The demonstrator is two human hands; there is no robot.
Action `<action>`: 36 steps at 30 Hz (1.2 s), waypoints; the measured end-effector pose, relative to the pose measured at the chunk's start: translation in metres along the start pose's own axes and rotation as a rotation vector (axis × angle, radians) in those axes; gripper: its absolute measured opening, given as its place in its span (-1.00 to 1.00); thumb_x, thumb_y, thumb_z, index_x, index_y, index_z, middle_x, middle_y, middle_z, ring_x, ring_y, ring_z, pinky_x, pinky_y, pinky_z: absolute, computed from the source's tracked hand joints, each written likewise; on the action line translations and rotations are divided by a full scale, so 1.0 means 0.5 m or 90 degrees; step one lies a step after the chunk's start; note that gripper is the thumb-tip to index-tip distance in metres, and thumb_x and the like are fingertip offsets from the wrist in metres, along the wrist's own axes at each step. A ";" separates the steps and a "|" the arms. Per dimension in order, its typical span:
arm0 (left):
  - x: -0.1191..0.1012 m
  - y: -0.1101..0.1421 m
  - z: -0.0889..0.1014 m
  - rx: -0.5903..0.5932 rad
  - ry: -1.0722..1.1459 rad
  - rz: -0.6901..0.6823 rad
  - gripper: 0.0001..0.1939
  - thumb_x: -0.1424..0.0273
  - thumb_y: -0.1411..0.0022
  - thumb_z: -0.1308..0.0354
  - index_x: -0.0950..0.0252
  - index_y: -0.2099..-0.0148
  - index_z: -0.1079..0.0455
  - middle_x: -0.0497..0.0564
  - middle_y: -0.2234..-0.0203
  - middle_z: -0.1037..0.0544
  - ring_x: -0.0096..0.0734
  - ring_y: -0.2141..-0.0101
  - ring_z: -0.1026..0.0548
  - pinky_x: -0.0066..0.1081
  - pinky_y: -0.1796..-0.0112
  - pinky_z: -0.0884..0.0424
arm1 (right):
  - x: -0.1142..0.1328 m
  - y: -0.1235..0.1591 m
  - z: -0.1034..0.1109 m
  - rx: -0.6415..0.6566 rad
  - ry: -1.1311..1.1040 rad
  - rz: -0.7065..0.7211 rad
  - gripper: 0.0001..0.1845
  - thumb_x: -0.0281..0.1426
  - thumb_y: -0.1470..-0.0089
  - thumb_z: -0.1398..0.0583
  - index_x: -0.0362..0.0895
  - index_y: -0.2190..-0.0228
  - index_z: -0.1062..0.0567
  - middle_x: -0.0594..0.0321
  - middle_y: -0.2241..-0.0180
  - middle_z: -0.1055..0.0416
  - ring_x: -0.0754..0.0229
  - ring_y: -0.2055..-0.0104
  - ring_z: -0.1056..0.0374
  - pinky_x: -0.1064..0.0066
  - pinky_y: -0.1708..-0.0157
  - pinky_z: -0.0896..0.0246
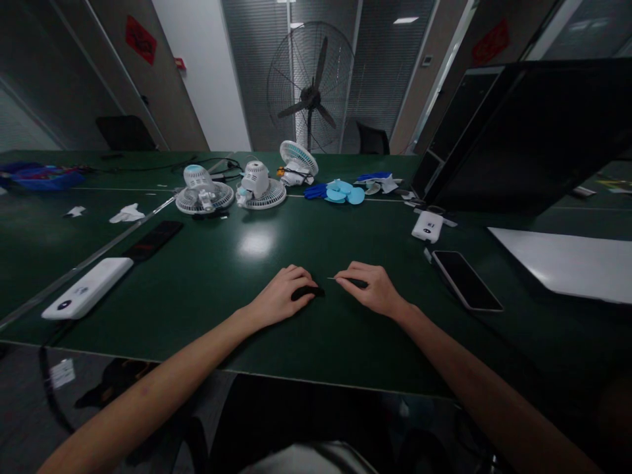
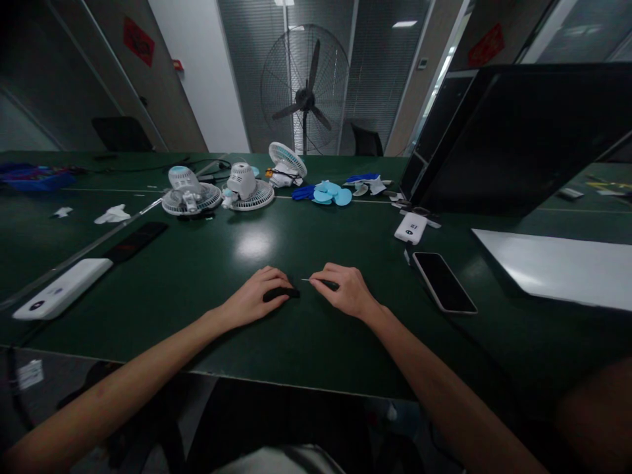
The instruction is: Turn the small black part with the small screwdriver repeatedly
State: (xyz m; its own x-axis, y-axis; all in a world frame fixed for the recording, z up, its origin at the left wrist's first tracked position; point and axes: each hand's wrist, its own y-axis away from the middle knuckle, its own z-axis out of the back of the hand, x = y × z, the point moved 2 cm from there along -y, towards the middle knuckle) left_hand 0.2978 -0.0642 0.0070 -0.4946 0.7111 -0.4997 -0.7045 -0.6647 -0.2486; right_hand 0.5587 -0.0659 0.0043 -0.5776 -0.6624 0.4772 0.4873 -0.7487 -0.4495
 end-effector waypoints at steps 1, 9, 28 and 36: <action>-0.001 0.001 0.000 0.006 0.000 0.001 -0.74 0.34 -0.43 -0.13 0.20 -0.09 -0.51 0.11 0.03 -0.49 -0.18 0.00 -0.40 -0.12 -0.06 -0.34 | 0.000 0.000 -0.001 0.005 0.000 0.000 -0.75 -0.25 -0.36 -0.19 -0.03 0.07 -0.63 0.18 0.23 -0.55 0.17 0.30 -0.46 0.31 0.29 -0.39; 0.037 0.028 0.025 0.015 0.021 -0.021 -0.68 0.31 -0.50 -0.01 0.20 -0.18 -0.45 0.13 0.01 -0.47 -0.22 -0.01 -0.42 -0.21 -0.06 -0.37 | -0.004 0.003 0.004 0.024 -0.005 -0.005 -0.76 -0.28 -0.37 -0.18 -0.05 0.06 -0.61 0.17 0.20 -0.56 0.16 0.26 -0.47 0.31 0.27 -0.41; 0.458 0.283 0.321 -0.281 -0.311 0.529 -0.61 0.25 -0.37 -0.09 0.42 -0.08 -0.47 0.12 0.11 -0.46 -0.19 0.14 -0.45 -0.32 0.13 -0.39 | -0.014 0.007 0.000 0.032 -0.006 -0.001 -0.78 -0.28 -0.36 -0.19 -0.03 0.06 -0.61 0.20 0.18 -0.56 0.17 0.25 -0.48 0.31 0.26 -0.42; 0.460 0.312 0.334 -0.268 -0.266 0.562 -0.54 0.24 -0.28 -0.21 0.37 -0.14 -0.48 0.06 0.09 -0.55 -0.32 0.24 -0.51 -0.41 0.21 -0.41 | -0.013 0.008 0.001 0.038 -0.012 0.002 -0.77 -0.28 -0.37 -0.19 -0.04 0.06 -0.60 0.19 0.18 -0.56 0.16 0.25 -0.49 0.30 0.26 -0.43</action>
State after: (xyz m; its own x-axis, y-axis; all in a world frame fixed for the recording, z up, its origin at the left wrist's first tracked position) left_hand -0.0106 0.0341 -0.0082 -0.9365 -0.0926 -0.3383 0.1823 -0.9525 -0.2438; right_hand 0.5646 -0.0647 -0.0002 -0.5639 -0.6645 0.4903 0.5278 -0.7466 -0.4049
